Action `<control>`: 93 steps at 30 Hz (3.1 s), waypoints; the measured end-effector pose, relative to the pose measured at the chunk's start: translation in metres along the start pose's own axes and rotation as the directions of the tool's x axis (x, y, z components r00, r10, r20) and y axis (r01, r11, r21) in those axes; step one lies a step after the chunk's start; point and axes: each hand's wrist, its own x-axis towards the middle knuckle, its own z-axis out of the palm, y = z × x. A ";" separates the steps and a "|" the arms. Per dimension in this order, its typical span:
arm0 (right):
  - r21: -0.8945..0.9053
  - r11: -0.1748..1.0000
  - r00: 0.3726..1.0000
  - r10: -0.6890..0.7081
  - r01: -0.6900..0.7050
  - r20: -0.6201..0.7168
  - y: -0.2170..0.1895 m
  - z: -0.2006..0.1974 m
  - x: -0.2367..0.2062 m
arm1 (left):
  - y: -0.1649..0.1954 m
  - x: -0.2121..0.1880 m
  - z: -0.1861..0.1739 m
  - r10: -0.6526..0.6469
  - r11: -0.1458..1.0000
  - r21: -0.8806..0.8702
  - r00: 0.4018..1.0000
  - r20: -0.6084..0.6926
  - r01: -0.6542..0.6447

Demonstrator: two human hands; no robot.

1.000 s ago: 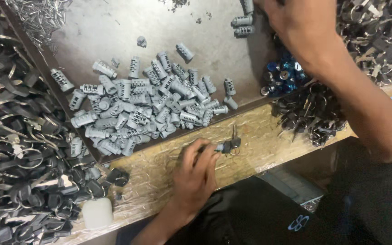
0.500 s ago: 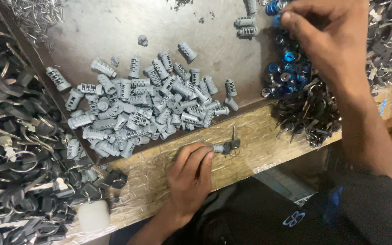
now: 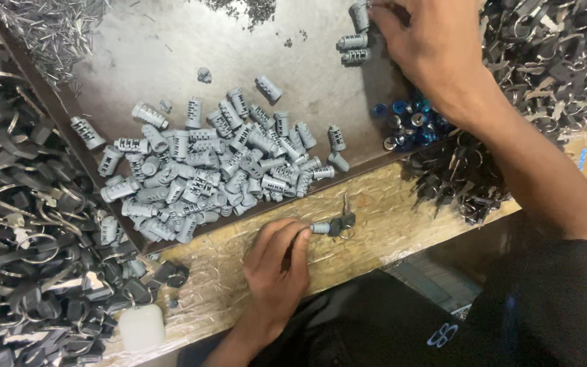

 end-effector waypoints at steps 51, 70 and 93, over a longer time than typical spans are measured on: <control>-0.139 0.970 0.968 -0.172 0.199 0.183 -0.067 0.007 0.021 | -0.014 -0.021 -0.006 -0.320 0.879 -0.343 0.943 0.092 0.332; 0.805 0.065 0.794 0.229 -0.590 0.563 -0.161 -0.032 -0.116 | 0.010 -0.004 -0.016 -0.385 0.457 -0.693 0.826 0.411 0.557; 0.759 0.495 0.890 0.385 -0.423 0.245 -0.186 -0.012 -0.114 | 0.018 -0.008 -0.014 -0.060 0.995 -0.078 0.997 -0.043 0.056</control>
